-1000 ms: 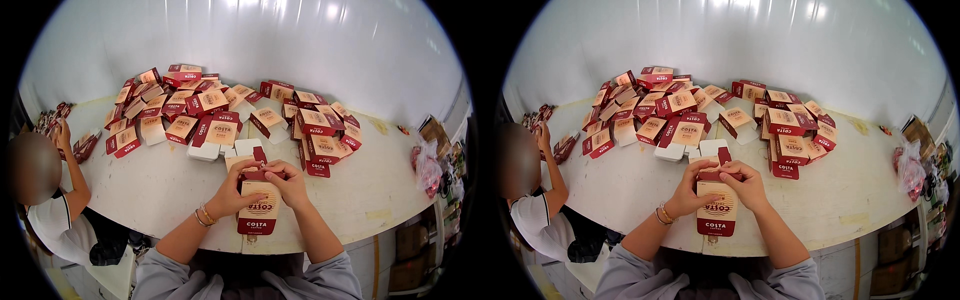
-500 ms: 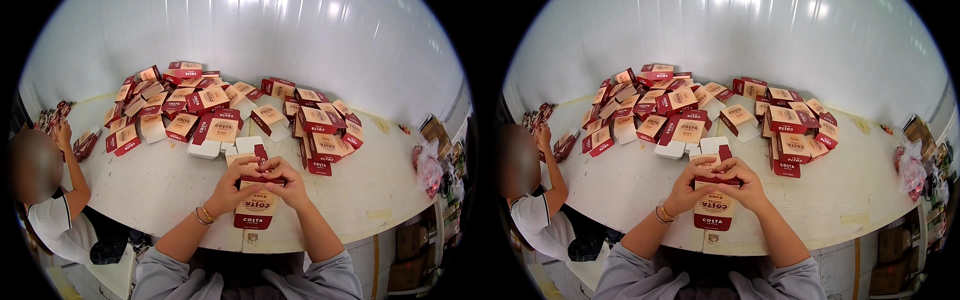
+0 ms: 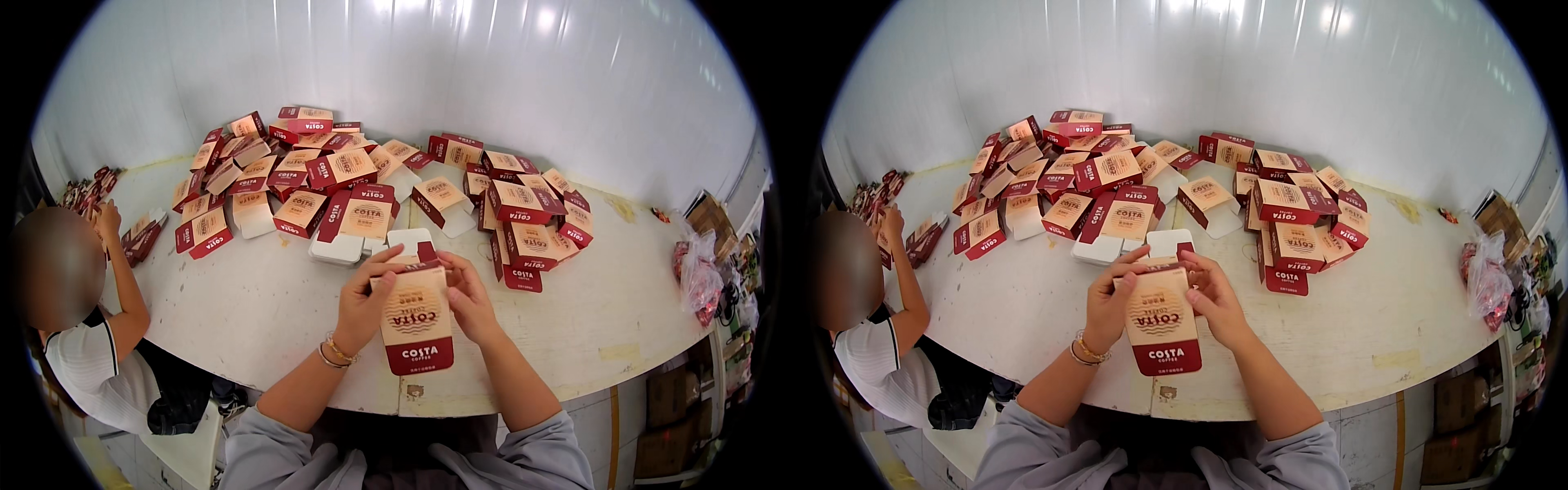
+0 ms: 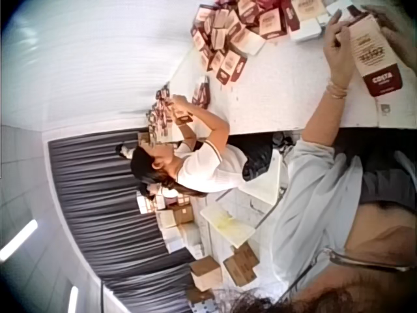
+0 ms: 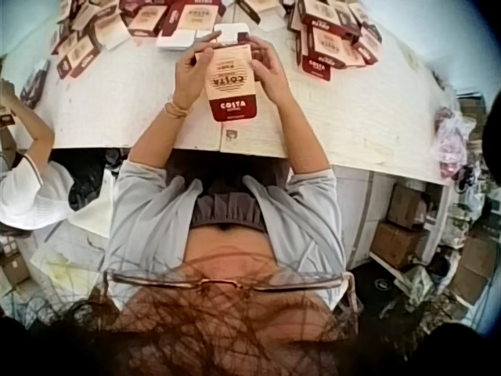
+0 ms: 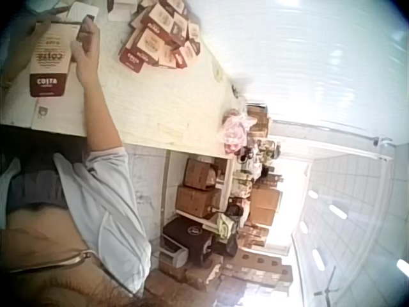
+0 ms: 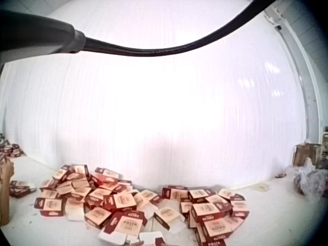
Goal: The person assembles small cardboard boxes by folding the flaps and tucking them into slots. They handle the boxes one at a time, picking them from a pile on the table and placing the finished units back down.
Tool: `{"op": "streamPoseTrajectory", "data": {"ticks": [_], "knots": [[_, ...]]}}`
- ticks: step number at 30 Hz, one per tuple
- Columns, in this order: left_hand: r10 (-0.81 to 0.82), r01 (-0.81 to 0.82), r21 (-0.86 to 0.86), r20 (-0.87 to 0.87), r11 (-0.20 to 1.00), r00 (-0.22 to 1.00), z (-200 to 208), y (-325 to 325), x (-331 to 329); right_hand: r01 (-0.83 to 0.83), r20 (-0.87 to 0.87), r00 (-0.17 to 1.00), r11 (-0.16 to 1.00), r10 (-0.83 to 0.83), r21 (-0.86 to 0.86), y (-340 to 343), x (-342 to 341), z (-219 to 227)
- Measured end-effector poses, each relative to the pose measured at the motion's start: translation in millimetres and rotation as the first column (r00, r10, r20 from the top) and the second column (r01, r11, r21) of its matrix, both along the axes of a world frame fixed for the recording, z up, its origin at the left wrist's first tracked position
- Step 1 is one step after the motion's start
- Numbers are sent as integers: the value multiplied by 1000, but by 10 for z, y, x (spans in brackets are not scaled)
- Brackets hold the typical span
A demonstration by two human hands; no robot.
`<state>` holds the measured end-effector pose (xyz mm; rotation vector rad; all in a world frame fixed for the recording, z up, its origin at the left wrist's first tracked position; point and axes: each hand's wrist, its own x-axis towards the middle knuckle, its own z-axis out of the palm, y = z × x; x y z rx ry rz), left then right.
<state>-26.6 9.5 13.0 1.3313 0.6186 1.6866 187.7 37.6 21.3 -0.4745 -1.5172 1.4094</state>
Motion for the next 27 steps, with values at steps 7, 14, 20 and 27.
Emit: {"op": "streamPoseTrajectory", "data": {"ticks": [7, 14, 20, 27], "knots": [[125, -127, 68, 24, 990, 992, -72, 53, -38, -117, 340, 924, 975, 176, -186, 29, 30, -33], [161, -123, 187, -207, 975, 965, -154, 72, -15, 6, 289, 953, 950, 89, -313, 39, 60, 107], [575, -493, 311, -568, 813, 590, -99, 141, -133, 137, -398, 870, 918, -291, -372, 425, 381, 54], [535, -557, 418, -843, 718, 58, -256, 296, -386, 278, 45, 960, 935, -275, -221, 413, 337, -221]]}}
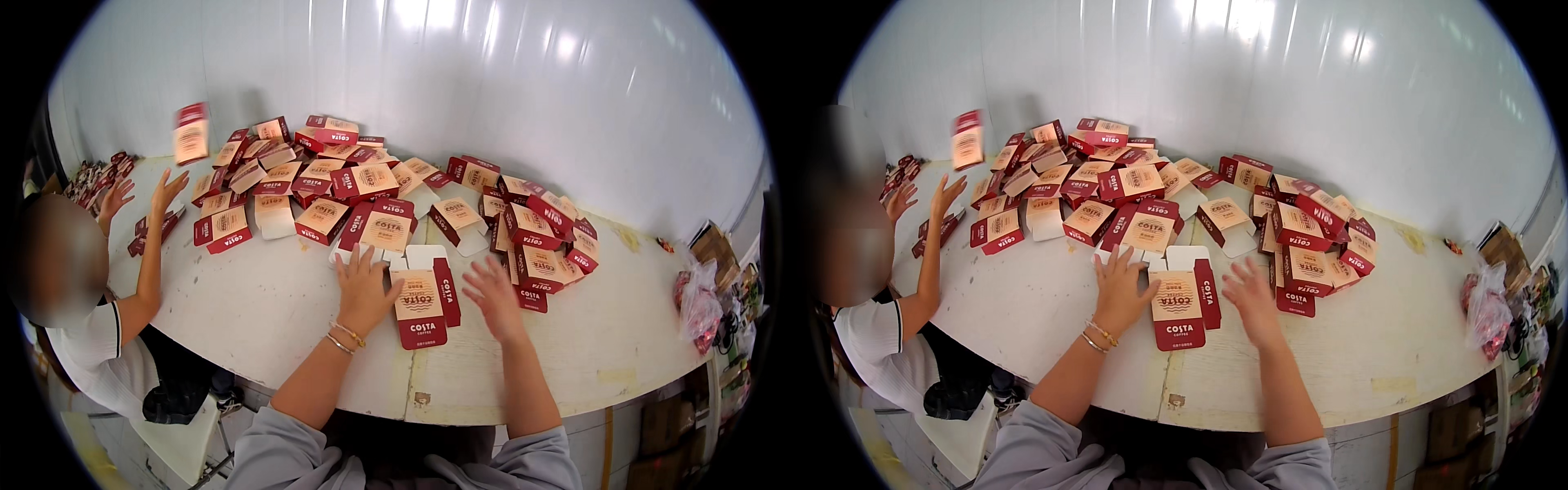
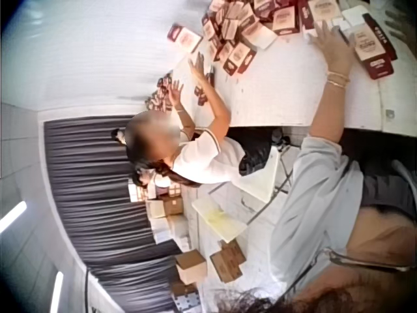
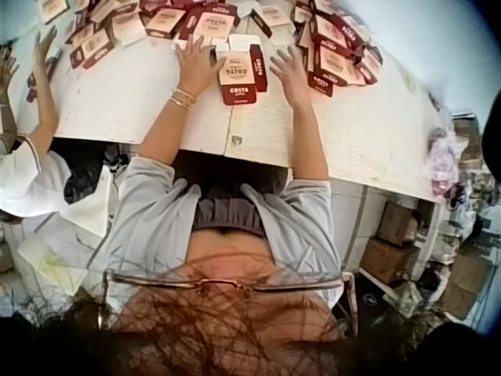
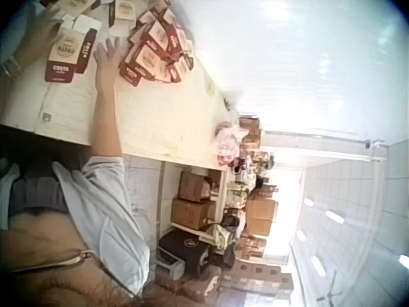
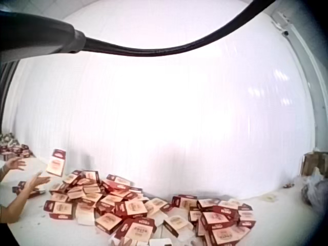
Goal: The person assembles small cardboard boxes by folding the flaps and tucking them into slots. They handle the boxes one at a time, picking them from a pile on the table and placing the finished units back down.
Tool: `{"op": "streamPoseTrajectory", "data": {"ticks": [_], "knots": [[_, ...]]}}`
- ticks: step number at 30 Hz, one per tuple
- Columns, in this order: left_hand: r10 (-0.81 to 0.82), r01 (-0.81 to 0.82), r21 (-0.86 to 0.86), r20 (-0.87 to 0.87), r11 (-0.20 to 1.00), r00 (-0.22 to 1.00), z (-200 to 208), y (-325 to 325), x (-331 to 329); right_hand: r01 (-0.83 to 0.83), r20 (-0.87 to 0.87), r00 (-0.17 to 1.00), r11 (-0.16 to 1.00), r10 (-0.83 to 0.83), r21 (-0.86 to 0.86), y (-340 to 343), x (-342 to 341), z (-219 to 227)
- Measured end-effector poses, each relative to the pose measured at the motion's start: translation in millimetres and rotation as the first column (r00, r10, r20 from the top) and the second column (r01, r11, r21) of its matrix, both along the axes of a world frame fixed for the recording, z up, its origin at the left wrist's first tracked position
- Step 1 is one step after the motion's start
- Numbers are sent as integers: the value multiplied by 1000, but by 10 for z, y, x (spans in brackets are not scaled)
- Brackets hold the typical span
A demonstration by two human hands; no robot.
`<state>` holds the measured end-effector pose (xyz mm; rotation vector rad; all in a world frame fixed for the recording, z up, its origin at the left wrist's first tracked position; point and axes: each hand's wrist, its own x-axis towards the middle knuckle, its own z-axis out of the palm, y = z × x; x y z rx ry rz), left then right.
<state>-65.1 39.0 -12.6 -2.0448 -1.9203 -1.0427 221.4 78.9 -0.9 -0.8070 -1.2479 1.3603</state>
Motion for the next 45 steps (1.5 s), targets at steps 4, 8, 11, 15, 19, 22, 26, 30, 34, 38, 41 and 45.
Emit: {"op": "streamPoseTrajectory", "data": {"ticks": [4, 8, 11, 15, 19, 22, 26, 30, 34, 38, 41, 45], "knots": [[-44, 45, -20, 50, 999, 998, 101, -138, 181, 101, 651, 732, 977, -200, 186, 1, -223, -442], [-181, 231, -112, 344, 966, 921, -74, -162, 311, 31, 507, 860, 998, -52, 50, 2, -307, -529], [-166, 237, -152, 372, 960, 913, -77, -223, 409, 69, 609, 783, 991, -123, 110, -95, -335, -461], [-7, 78, -202, 328, 976, 945, -95, -209, 364, 133, 395, 916, 980, -64, -151, -78, -234, -249], [-81, 164, -134, 477, 977, 875, -322, -31, 232, 18, 77, 997, 922, 13, -388, -100, -194, -179], [-53, 289, -157, 795, 944, 604, -311, 7, 233, -49, 42, 996, 902, 75, -429, -122, -198, -152], [-74, 312, -78, 891, 947, 447, -281, -11, 261, -70, -26, 998, 948, 65, -311, -139, -243, -122], [-144, 498, 29, 971, 867, 193, -77, -36, 307, 96, -143, 984, 994, -102, -46, -133, -252, -51], [-32, 793, 149, 986, 591, -162, 167, -239, 449, 130, 69, 986, 966, -149, 226, -224, -349, 32], [-90, 803, 112, 993, 585, -74, 196, -306, 489, 114, 389, 885, 929, -256, 353, -284, -323, 21], [-135, 815, 82, 991, 574, -5, 198, -298, 467, 117, 422, 870, 937, -256, 328, -258, -286, 2], [-201, 828, 72, 978, 556, 50, 164, -300, 486, 134, 337, 913, 949, -230, 285, -176, -256, -136]]}}
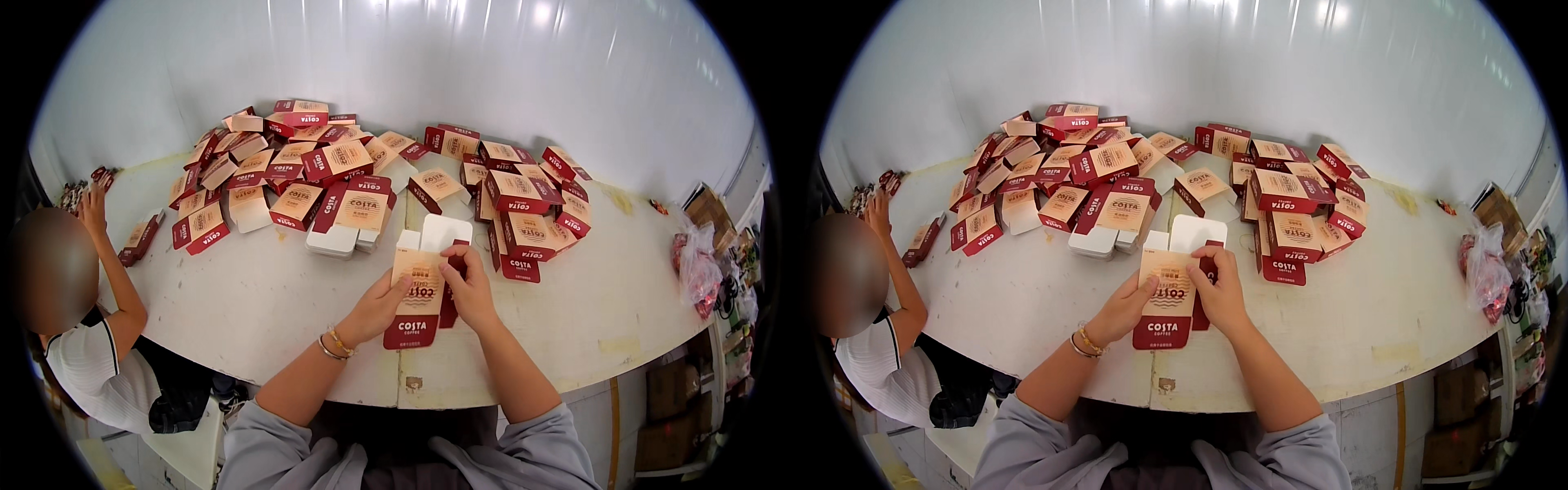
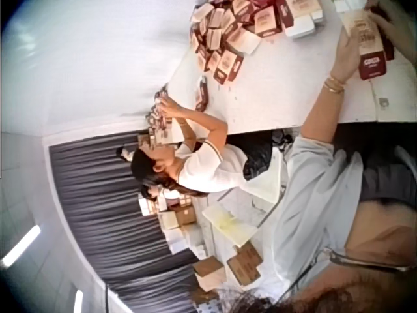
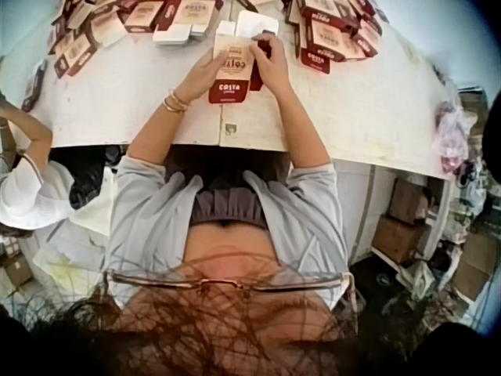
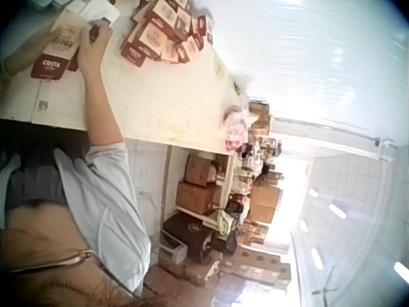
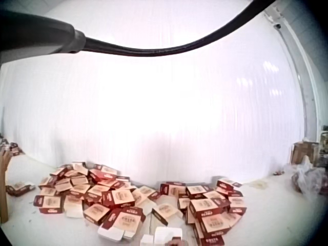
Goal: The person assembles small cardboard boxes by folding the flaps and tucking them into slots. They handle the boxes one at a time, picking them from a pile on the table and placing the finished units back down.
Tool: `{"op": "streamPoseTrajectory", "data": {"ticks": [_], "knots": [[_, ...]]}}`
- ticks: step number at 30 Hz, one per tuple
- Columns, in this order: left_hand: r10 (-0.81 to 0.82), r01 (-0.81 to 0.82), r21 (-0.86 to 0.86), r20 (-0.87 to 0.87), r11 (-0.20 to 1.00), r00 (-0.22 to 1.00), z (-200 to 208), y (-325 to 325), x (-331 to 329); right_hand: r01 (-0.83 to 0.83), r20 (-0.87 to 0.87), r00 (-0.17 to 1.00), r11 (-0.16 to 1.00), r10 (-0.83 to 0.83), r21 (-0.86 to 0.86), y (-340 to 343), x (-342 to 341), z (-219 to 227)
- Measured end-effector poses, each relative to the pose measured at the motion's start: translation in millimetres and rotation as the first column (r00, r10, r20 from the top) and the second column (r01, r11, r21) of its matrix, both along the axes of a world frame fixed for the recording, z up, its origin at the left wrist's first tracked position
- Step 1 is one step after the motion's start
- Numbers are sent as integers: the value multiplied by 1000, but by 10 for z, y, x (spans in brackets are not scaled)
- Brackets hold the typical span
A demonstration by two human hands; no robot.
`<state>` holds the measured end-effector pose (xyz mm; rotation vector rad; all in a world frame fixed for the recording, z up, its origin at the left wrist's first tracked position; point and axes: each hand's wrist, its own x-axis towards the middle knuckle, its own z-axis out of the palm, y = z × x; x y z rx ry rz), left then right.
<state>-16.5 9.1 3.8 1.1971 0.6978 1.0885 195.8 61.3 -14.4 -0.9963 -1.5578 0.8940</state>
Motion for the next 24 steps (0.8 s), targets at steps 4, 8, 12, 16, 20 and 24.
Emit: {"op": "streamPoseTrajectory", "data": {"ticks": [4, 8, 12, 16, 20, 24], "knots": [[-15, 19, 62, -68, 998, 998, 55, -34, -8, 17, -5, 1000, 996, -17, 93, -43, -63, 55], [-58, 68, 85, -121, 994, 991, 88, -38, -35, 55, 16, 998, 993, -57, 109, -27, -43, 34], [-11, 29, 131, -143, 991, 990, 89, -51, 21, 10, -11, 1000, 996, -11, -84, 32, 6, 12], [112, -52, 233, -253, 971, 961, 41, -66, 35, -86, -87, 993, 985, 73, -153, -25, 17, 149], [163, -95, 251, -269, 963, 949, 34, -81, 8, -50, 97, 994, 998, 46, 41, -147, -22, 301], [139, -95, 220, -197, 971, 971, 14, -89, 4, -153, -16, 988, 988, 153, -11, -123, 50, 279]]}}
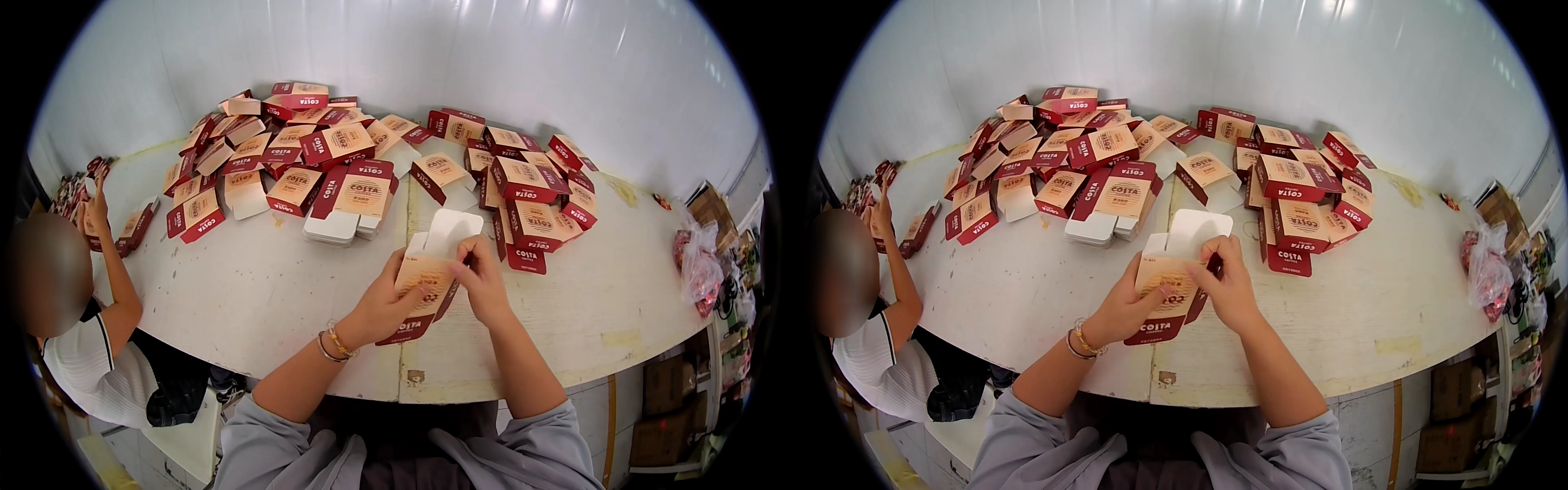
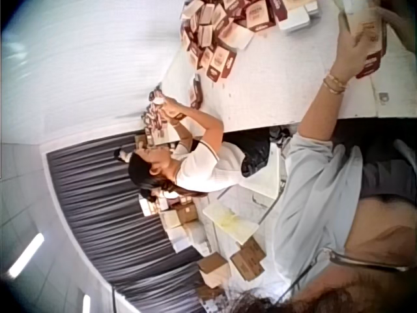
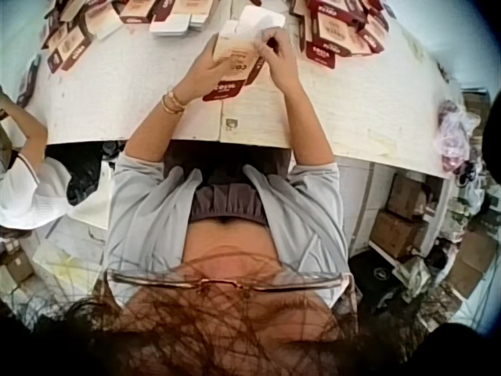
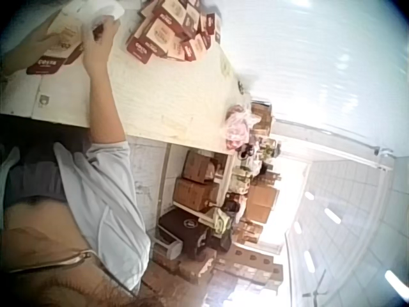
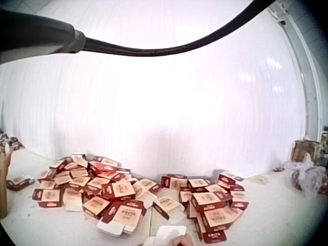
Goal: The person assembles small cardboard boxes by folding the flaps and tucking them into slots. They handle the boxes one at a time, picking them from a pile on the table and placing the finished units back down.
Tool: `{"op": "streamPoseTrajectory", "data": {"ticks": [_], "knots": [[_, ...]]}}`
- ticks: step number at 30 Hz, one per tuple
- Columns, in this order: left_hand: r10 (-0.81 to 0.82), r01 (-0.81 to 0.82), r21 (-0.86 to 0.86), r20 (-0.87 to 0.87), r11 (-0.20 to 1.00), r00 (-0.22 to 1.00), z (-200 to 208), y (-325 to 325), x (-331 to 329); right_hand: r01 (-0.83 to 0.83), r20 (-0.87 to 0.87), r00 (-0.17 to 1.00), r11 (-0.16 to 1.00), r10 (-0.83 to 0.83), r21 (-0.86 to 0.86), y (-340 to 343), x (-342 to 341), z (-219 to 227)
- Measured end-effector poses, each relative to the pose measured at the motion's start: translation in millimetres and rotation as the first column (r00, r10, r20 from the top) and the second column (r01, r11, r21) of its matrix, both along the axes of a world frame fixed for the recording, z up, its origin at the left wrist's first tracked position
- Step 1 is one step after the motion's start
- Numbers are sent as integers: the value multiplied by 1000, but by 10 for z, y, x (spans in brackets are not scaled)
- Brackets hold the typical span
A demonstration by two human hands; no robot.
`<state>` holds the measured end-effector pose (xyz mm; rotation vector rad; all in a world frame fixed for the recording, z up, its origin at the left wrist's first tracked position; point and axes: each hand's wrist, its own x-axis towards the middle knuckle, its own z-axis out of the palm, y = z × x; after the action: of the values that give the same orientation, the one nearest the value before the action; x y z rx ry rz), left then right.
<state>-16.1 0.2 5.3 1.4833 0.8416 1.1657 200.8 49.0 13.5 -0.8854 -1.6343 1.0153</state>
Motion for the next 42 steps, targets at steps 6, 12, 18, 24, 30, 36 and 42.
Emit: {"op": "streamPoseTrajectory", "data": {"ticks": [6, 12, 18, 24, 30, 36, 42], "knots": [[58, -61, 14, 157, 998, 986, 126, -48, 28, -438, -457, 808, 898, 372, -44, -26, 34, -14], [129, -130, -18, 314, 991, 941, -81, 92, -41, -277, -430, 855, 957, 288, 89, -336, -257, 229], [232, -234, -29, 288, 972, 929, -141, 171, -18, -488, -597, 733, 864, 328, -125, -390, -145, 336], [372, -388, 53, 192, 920, 908, -132, 177, 9, -454, -613, 750, 867, 248, -205, -330, -230, 216], [304, -293, -84, 345, 952, 888, -115, 192, -43, -285, -201, 934, 956, 294, 74, -458, -329, 146], [188, -227, 132, 257, 965, 948, 68, 15, 103, -203, -248, 947, 979, 204, 28, -288, -233, 105], [175, -202, 213, 140, 956, 975, 88, -1, 53, -245, -351, 912, 968, 211, -55, -259, -209, 141]]}}
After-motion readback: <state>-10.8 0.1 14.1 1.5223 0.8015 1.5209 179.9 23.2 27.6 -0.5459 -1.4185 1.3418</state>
